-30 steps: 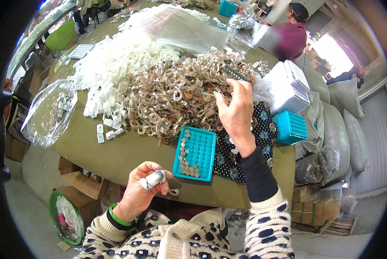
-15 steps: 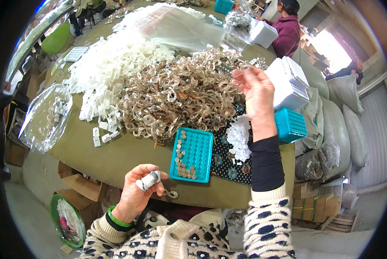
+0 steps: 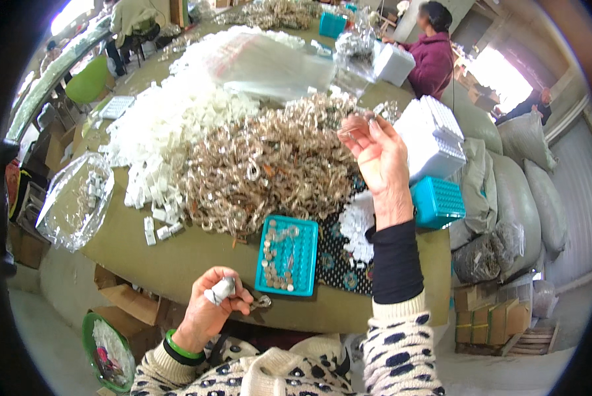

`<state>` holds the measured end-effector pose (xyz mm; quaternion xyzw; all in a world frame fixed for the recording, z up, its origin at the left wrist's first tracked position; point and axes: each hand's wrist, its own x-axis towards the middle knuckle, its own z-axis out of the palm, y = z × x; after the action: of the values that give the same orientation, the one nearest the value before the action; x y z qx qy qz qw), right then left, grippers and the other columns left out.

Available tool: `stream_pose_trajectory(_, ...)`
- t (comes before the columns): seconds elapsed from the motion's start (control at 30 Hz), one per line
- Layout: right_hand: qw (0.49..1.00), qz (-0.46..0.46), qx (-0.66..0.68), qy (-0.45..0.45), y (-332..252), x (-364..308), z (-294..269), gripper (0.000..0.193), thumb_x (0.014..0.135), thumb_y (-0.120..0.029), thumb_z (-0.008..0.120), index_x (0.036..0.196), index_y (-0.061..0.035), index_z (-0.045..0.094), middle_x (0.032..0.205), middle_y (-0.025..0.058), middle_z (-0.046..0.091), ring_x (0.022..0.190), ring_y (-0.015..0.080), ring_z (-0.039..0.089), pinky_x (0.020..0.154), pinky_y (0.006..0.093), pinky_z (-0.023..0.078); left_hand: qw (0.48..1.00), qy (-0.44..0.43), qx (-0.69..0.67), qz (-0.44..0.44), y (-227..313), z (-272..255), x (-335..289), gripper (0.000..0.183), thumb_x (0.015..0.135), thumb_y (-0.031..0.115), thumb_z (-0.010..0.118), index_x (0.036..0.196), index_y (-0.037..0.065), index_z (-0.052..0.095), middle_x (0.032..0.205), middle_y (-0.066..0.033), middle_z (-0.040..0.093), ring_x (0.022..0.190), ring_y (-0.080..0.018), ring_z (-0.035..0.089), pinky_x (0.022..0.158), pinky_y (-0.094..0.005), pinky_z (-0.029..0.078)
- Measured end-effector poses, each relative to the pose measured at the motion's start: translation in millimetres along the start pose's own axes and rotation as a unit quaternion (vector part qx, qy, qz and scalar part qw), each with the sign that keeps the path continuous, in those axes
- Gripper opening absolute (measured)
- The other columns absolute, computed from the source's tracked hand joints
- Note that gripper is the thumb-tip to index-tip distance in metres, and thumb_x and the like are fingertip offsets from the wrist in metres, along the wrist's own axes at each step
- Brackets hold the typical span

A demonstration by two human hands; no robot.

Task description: The person repeatedly picks small metal pins from a blue tray and inserts them into white plastic housings, then places the assembled units on the table. The hands work continuously with the components, occasionally reaching for more pins or housings from the surrounding piles.

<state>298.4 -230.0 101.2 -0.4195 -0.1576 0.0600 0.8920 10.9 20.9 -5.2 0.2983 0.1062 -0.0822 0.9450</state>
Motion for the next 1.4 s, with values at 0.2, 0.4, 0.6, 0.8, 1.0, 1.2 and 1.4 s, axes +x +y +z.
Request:
stream_pose_trajectory(0.2, 0.997, -0.025, -0.046, 0.052, 5, -17, 32, 0.018, 0.097, -0.001, 0.048, 0.109, -0.0008, 0.061, 0.091, 0.0115, 0.067, 0.084, 0.0268, 0.069, 0.086, 0.0460, 0.057, 0.994, -0.061, -0.090, 0.000, 12, 11, -5, 0.017, 0.096, 0.012, 0.063, 0.109, 0.002, 0.058, 0.098, -0.0093, 0.063, 0.087, -0.0227, 0.066, 0.066, -0.0341, 0.058)
stream_pose_trajectory(0.4, 0.985, 0.070, -0.141, -0.077, 22, -92, 91, 0.021, 0.097, 0.002, 0.050, 0.113, -0.0014, 0.062, 0.085, 0.0064, 0.064, 0.067, 0.0111, 0.061, 0.062, 0.0267, 0.055, 0.997, -0.047, 0.003, 0.053, 34, 34, -11, 0.014, 0.094, 0.009, 0.065, 0.105, 0.001, 0.061, 0.088, -0.0071, 0.063, 0.071, -0.0141, 0.060, 0.052, -0.0254, 0.046)
stream_pose_trajectory(0.6, 0.840, -0.094, -0.487, -0.221, 59, -160, 132, 0.031, 0.089, 0.004, 0.056, 0.119, -0.0025, 0.057, 0.086, 0.0116, 0.066, 0.070, 0.0258, 0.066, 0.063, 0.0335, 0.052, 0.873, 0.013, 0.396, 0.284, 43, 55, -3, 0.025, 0.084, 0.001, 0.073, 0.107, 0.002, 0.064, 0.087, 0.0018, 0.061, 0.068, -0.0062, 0.052, 0.060, -0.0210, 0.043)
stream_pose_trajectory(0.8, 0.804, -0.062, -0.541, -0.239, 64, -181, 125, 0.032, 0.083, 0.008, 0.059, 0.114, -0.0019, 0.057, 0.087, 0.0139, 0.065, 0.074, 0.0299, 0.066, 0.065, 0.0370, 0.053, 0.734, 0.015, 0.560, 0.384, 38, 45, -1, 0.018, 0.077, -0.005, 0.073, 0.093, 0.001, 0.067, 0.076, -0.0061, 0.062, 0.060, -0.0148, 0.059, 0.055, -0.0263, 0.046)
stream_pose_trajectory(1.0, 0.852, -0.039, -0.489, -0.180, 78, -192, 123, 0.015, 0.088, 0.006, 0.061, 0.102, -0.0005, 0.063, 0.089, 0.0111, 0.067, 0.072, 0.0213, 0.066, 0.064, 0.0304, 0.051, 0.797, 0.034, 0.494, 0.346, 23, 38, -2, 0.018, 0.080, -0.003, 0.073, 0.096, 0.002, 0.066, 0.080, -0.0051, 0.065, 0.066, -0.0128, 0.062, 0.060, -0.0255, 0.049)
stream_pose_trajectory(1.2, 0.908, 0.016, -0.408, -0.092, 87, -203, 124, 0.013, 0.092, 0.000, 0.063, 0.106, -0.0001, 0.064, 0.085, 0.0036, 0.067, 0.072, 0.0090, 0.060, 0.063, 0.0231, 0.048, 0.811, 0.032, 0.486, 0.323, 20, 32, -4, 0.015, 0.084, -0.001, 0.072, 0.099, 0.002, 0.067, 0.081, -0.0014, 0.065, 0.066, -0.0071, 0.058, 0.059, -0.0224, 0.047)
stream_pose_trajectory(1.4, 0.905, 0.126, -0.398, -0.083, 77, -204, 123, 0.012, 0.092, -0.006, 0.067, 0.103, -0.0003, 0.065, 0.074, -0.0017, 0.061, 0.066, 0.0026, 0.052, 0.060, 0.0192, 0.043, 0.960, -0.007, 0.198, 0.196, 20, 29, -5, 0.013, 0.085, -0.002, 0.071, 0.097, 0.002, 0.068, 0.081, 0.0012, 0.061, 0.063, -0.0059, 0.054, 0.056, -0.0211, 0.043)
